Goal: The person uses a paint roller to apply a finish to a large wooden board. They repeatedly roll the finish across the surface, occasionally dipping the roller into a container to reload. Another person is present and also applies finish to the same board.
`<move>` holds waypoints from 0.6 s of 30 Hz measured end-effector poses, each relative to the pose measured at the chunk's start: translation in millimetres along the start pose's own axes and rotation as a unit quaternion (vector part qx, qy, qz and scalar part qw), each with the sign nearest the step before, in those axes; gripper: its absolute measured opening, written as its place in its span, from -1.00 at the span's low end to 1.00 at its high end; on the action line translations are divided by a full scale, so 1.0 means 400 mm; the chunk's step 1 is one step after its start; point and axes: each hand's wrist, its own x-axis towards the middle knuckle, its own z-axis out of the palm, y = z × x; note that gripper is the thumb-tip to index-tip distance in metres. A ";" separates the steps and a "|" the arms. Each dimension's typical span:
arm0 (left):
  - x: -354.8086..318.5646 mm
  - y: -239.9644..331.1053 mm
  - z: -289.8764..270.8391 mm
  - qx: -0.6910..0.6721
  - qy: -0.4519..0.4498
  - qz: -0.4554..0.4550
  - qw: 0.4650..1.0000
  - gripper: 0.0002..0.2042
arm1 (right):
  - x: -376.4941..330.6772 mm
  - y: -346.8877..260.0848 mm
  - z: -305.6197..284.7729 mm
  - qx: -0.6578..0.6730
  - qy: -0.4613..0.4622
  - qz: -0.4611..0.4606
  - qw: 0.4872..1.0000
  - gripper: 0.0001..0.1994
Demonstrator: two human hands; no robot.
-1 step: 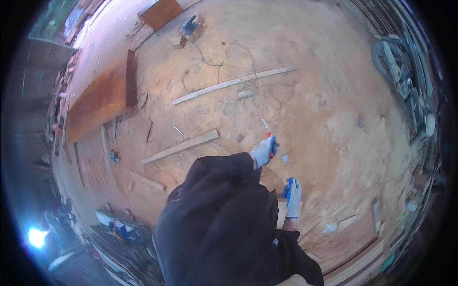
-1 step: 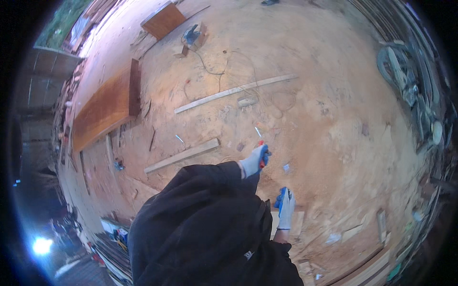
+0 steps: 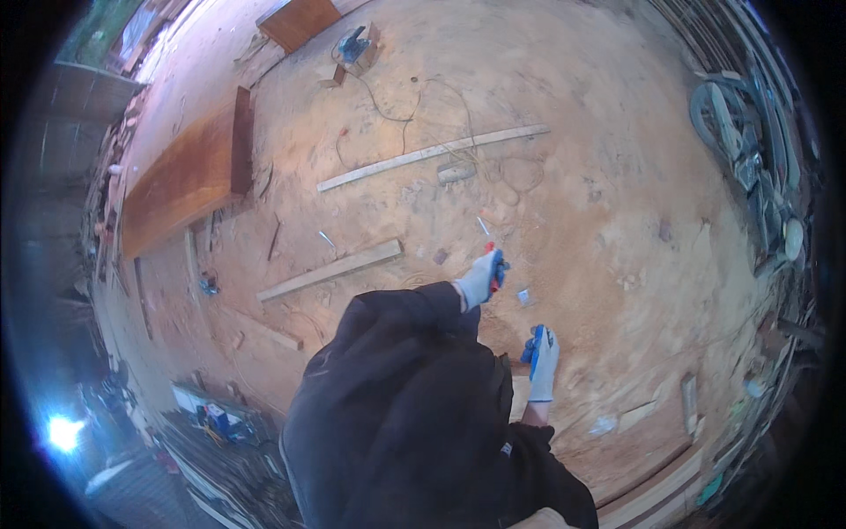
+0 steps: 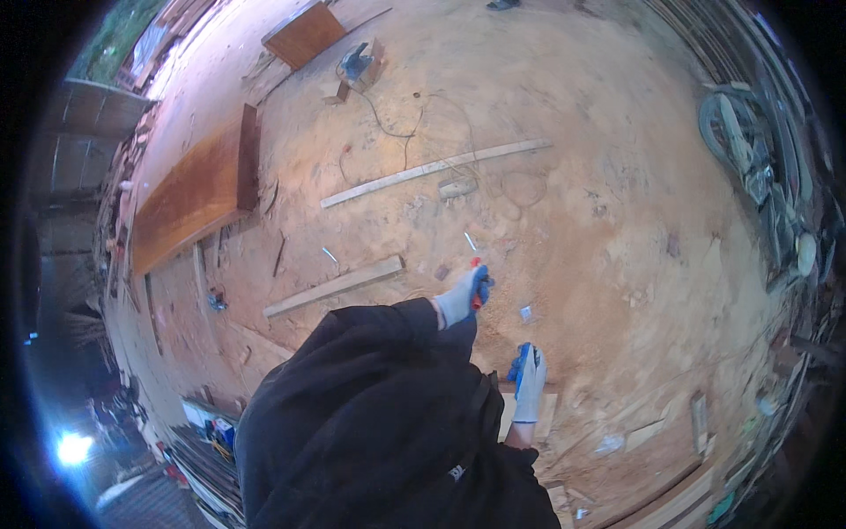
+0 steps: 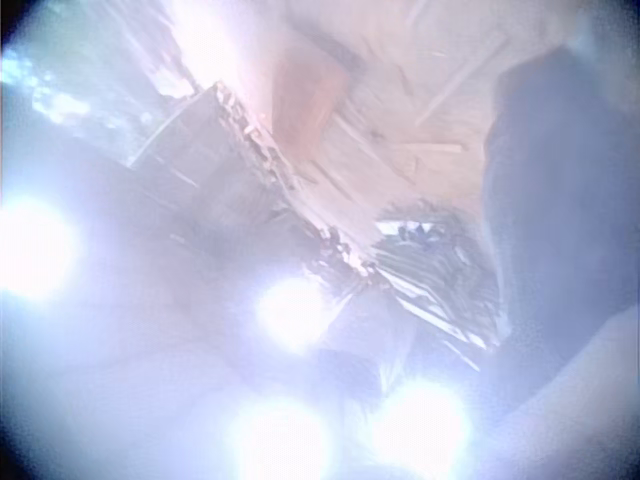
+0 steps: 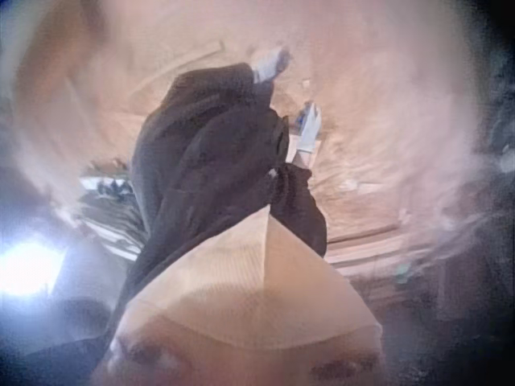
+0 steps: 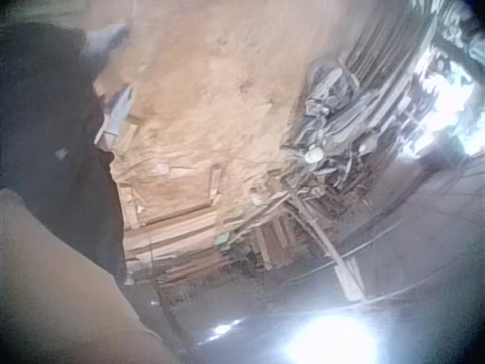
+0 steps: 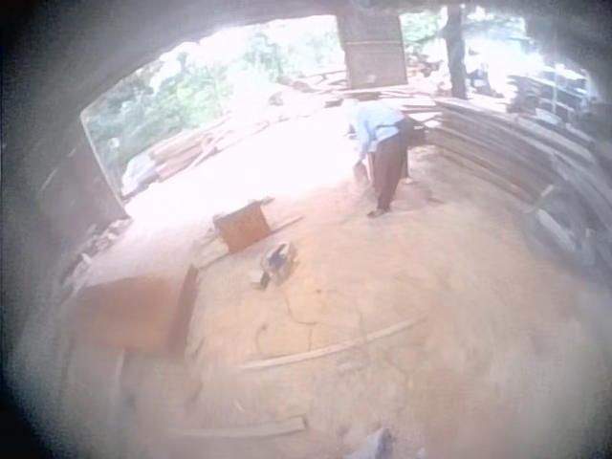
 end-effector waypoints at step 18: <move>-0.135 -0.043 0.462 0.387 0.054 0.426 0.816 -0.83 | 0.274 -0.241 -0.364 -0.419 -0.051 -0.221 0.879 -0.63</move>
